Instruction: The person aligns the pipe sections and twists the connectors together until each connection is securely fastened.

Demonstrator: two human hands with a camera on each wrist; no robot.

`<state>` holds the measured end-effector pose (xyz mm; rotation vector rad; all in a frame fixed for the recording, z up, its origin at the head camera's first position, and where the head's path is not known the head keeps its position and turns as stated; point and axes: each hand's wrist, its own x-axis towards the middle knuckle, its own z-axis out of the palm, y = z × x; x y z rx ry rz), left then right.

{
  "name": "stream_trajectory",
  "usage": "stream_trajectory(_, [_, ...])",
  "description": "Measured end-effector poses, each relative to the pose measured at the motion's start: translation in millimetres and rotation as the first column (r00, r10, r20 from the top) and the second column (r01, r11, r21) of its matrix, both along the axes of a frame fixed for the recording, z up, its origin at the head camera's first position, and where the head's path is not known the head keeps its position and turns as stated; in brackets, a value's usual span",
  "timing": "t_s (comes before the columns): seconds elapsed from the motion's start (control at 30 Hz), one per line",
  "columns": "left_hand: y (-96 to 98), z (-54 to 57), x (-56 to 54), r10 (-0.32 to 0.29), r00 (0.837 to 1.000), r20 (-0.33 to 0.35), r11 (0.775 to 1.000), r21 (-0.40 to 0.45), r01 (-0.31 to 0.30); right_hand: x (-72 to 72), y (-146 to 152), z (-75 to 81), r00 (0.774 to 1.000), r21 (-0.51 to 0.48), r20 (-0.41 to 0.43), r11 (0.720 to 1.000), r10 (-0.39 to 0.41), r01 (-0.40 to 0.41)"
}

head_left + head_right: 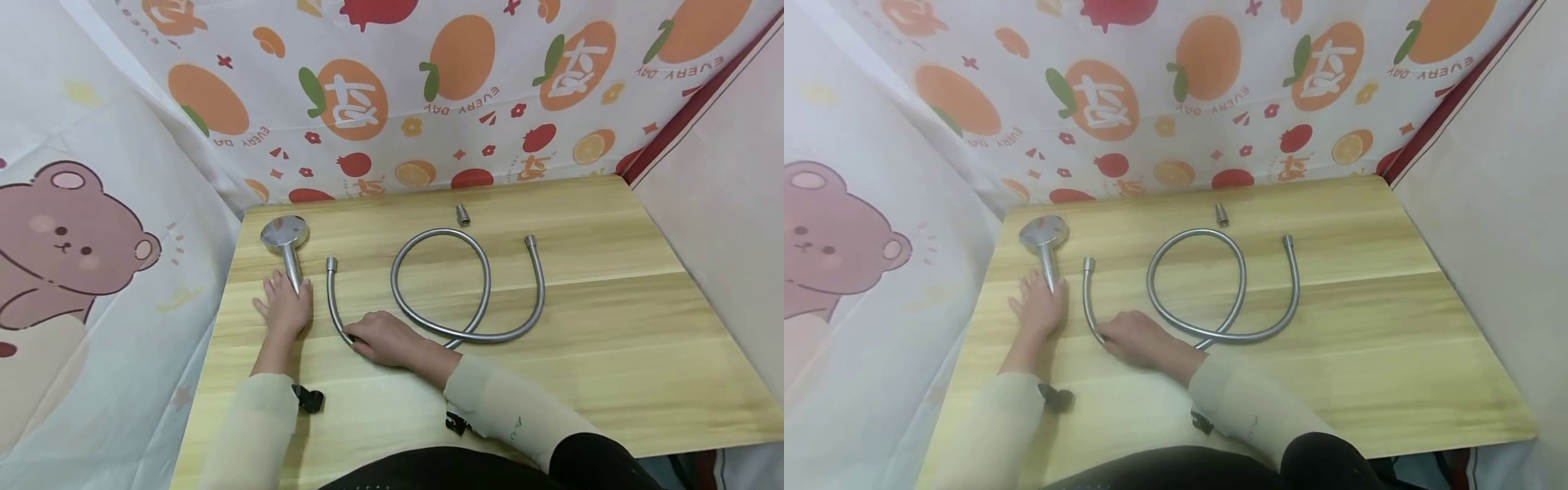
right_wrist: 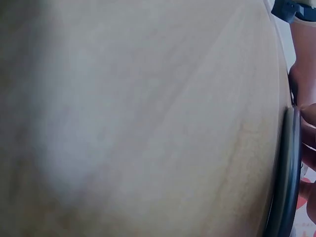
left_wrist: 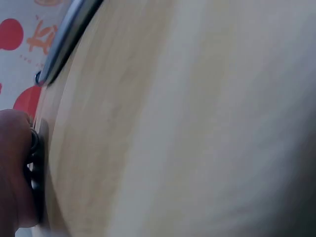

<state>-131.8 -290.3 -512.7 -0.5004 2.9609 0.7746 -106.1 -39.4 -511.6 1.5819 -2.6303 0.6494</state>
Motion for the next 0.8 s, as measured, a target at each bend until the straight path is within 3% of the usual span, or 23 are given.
stream_trajectory(0.3, [16.2, -13.4, 13.0, 0.006, 0.998, -0.062, 1.000, 0.013, -0.005, -2.8, -1.4, -9.7, 1.000, 0.001, -0.023, 1.000, 0.008, -0.008])
stream_trajectory(0.47, [22.9, -9.0, 15.7, -0.014, 0.999, -0.034, 0.999, 0.032, 0.015, 1.9, -2.1, -10.9, 0.998, 0.118, -0.055, 0.993, -0.009, 0.016])
stream_trajectory(0.6, [26.7, -5.0, 20.5, -0.042, 0.999, 0.017, 0.999, 0.015, 0.041, 12.0, 0.4, -11.2, 1.000, 0.212, 0.006, 0.977, -0.003, 0.002])
stream_trajectory(0.7, [26.8, -1.7, 20.0, -0.046, 0.999, 0.000, 0.998, -0.044, 0.046, 15.8, 3.0, -10.9, 0.999, 0.213, 0.040, 0.977, -0.023, 0.014])
stream_trajectory(0.8, [27.7, 3.0, 17.3, -0.026, 0.999, -0.042, 0.996, -0.085, 0.023, 15.9, 5.8, -9.5, 0.999, 0.164, 0.022, 0.986, -0.030, 0.026])
